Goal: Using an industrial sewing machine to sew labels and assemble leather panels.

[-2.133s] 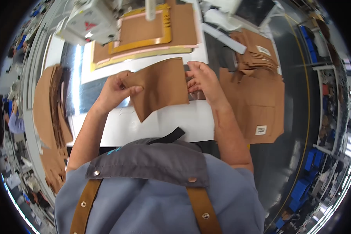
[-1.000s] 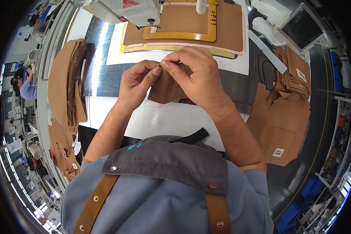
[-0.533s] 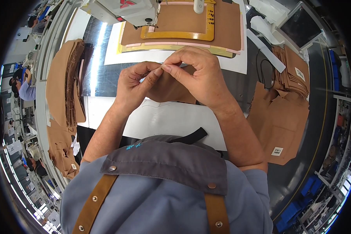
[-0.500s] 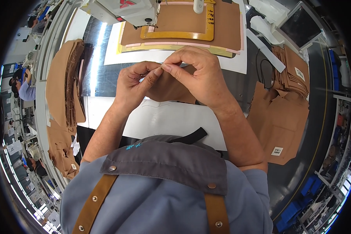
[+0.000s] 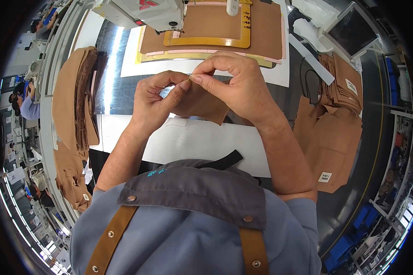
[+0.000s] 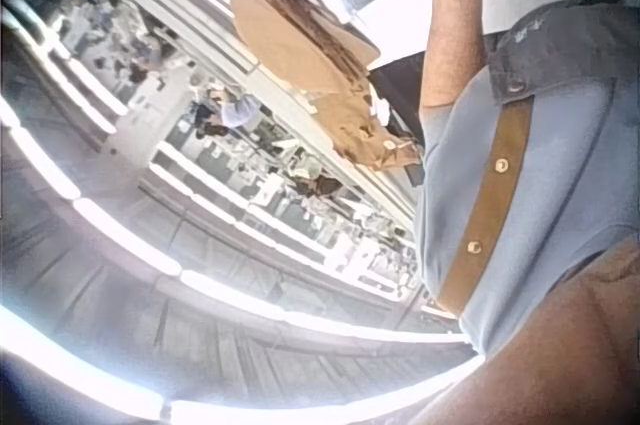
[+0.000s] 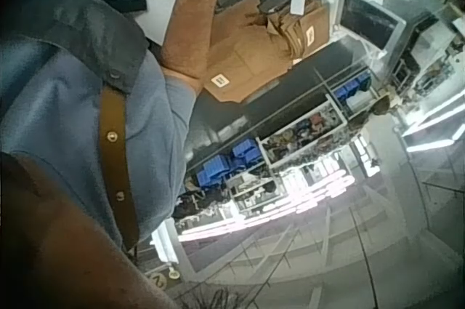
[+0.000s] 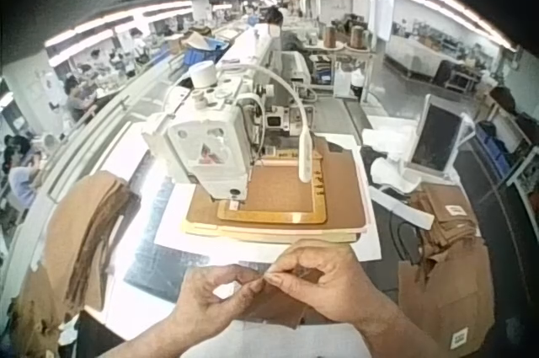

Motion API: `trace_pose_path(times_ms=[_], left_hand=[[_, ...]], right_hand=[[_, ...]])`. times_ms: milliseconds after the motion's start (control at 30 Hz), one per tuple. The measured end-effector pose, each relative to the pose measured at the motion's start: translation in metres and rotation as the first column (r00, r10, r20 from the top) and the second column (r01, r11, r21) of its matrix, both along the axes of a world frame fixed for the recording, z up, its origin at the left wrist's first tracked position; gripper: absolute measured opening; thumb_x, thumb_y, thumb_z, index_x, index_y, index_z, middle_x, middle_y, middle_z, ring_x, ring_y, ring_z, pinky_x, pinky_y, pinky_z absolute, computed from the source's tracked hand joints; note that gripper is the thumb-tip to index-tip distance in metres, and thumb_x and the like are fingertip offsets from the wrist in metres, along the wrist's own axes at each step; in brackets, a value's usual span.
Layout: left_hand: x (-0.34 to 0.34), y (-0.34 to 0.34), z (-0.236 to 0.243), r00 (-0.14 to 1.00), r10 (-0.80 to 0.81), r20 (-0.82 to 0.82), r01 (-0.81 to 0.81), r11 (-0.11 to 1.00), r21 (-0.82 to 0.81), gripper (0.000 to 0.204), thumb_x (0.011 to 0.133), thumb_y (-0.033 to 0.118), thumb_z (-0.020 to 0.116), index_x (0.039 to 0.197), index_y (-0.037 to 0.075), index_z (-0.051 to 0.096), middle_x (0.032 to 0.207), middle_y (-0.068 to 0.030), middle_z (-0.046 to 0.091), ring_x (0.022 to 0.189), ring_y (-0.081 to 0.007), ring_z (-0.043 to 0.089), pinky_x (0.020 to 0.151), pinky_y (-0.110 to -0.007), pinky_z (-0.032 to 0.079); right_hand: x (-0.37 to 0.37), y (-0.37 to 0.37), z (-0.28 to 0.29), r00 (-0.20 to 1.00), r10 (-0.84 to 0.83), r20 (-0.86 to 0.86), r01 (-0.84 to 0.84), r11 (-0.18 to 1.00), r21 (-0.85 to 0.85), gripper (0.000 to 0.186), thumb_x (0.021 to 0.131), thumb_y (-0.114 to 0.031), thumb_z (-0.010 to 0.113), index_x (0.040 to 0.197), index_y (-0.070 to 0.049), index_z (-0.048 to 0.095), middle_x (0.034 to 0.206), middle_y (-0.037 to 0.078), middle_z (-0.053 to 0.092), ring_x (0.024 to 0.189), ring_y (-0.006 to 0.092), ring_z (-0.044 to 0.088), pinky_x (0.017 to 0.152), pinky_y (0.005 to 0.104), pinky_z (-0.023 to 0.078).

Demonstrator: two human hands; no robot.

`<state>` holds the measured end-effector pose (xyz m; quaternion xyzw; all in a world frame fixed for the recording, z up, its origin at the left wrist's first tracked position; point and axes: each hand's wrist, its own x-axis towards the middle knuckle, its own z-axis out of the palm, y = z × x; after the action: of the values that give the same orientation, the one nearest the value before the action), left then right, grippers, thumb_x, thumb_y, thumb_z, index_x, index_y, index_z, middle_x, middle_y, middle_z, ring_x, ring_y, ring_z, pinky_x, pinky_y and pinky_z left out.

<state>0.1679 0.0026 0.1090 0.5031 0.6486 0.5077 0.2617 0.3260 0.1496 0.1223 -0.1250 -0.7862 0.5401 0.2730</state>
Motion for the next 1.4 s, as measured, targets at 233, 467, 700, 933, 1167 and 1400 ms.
trace_pose_path(times_ms=[233, 467, 700, 933, 1167, 1400], left_hand=[[-0.001, 0.001, 0.006, 0.997, -0.01, 0.073, 0.012, 1.0, -0.029, 0.014, 0.096, 0.013, 0.07, 0.099, 0.001, 0.077, 0.086, -0.0045, 0.077, 0.08, -0.0097, 0.069, 0.074, -0.028, 0.056], [0.001, 0.004, 0.009, 0.998, -0.009, 0.058, 0.008, 1.0, 0.011, 0.012, 0.095, 0.012, 0.071, 0.097, 0.002, 0.077, 0.086, -0.0047, 0.077, 0.079, -0.0096, 0.07, 0.071, -0.028, 0.058], [0.004, 0.006, 0.012, 0.999, -0.007, -0.033, 0.007, 1.0, -0.014, 0.012, 0.095, 0.012, 0.072, 0.097, 0.001, 0.076, 0.085, -0.0063, 0.077, 0.077, -0.0114, 0.071, 0.065, -0.028, 0.059], [0.004, 0.008, 0.011, 0.997, 0.001, -0.079, -0.002, 1.0, -0.018, 0.012, 0.095, 0.011, 0.071, 0.098, 0.001, 0.076, 0.086, -0.0084, 0.077, 0.077, -0.0131, 0.072, 0.065, -0.029, 0.059], [0.007, 0.016, 0.015, 0.989, 0.061, -0.133, -0.06, 0.998, 0.011, 0.015, 0.095, 0.011, 0.07, 0.102, 0.0, 0.076, 0.087, -0.0101, 0.077, 0.077, -0.0132, 0.073, 0.067, -0.03, 0.06], [0.003, 0.027, 0.014, 0.775, -0.154, 0.613, 0.163, 0.986, 0.042, 0.02, 0.103, 0.011, 0.063, 0.113, -0.004, 0.071, 0.119, -0.0116, 0.07, 0.086, -0.0118, 0.072, 0.07, -0.023, 0.058]], right_hand=[[0.002, 0.003, 0.004, 1.0, 0.004, 0.0, -0.004, 0.999, 0.05, 0.009, 0.089, -0.006, 0.077, 0.097, 0.0, 0.078, 0.09, 0.007, 0.076, 0.085, 0.016, 0.069, 0.08, 0.0303, 0.053], [0.003, -0.001, -0.003, 0.998, -0.056, -0.039, 0.058, 0.998, 0.036, 0.01, 0.09, -0.008, 0.077, 0.097, -0.001, 0.078, 0.091, 0.007, 0.076, 0.088, 0.0166, 0.069, 0.084, 0.0311, 0.053], [0.005, 0.003, 0.001, 1.0, -0.021, 0.003, 0.021, 1.0, 0.02, 0.01, 0.091, -0.01, 0.076, 0.096, -0.001, 0.077, 0.091, 0.007, 0.075, 0.086, 0.0177, 0.069, 0.083, 0.0317, 0.052], [0.006, -0.001, 0.01, 0.998, -0.067, 0.008, 0.061, 0.949, 0.311, 0.008, 0.088, -0.002, 0.075, 0.095, 0.0, 0.075, 0.095, 0.01, 0.075, 0.087, 0.0187, 0.07, 0.082, 0.0322, 0.053], [-0.001, -0.011, -0.002, 0.978, -0.187, -0.089, 0.206, 0.925, 0.319, 0.008, 0.091, -0.002, 0.073, 0.098, 0.0, 0.07, 0.086, 0.009, 0.072, 0.078, 0.0225, 0.07, 0.072, 0.0318, 0.055], [0.014, 0.007, 0.009, 0.996, -0.057, -0.067, 0.068, 0.982, 0.176, 0.009, 0.095, -0.004, 0.07, 0.101, 0.001, 0.066, 0.087, 0.008, 0.07, 0.077, 0.015, 0.066, 0.071, 0.0282, 0.053]])
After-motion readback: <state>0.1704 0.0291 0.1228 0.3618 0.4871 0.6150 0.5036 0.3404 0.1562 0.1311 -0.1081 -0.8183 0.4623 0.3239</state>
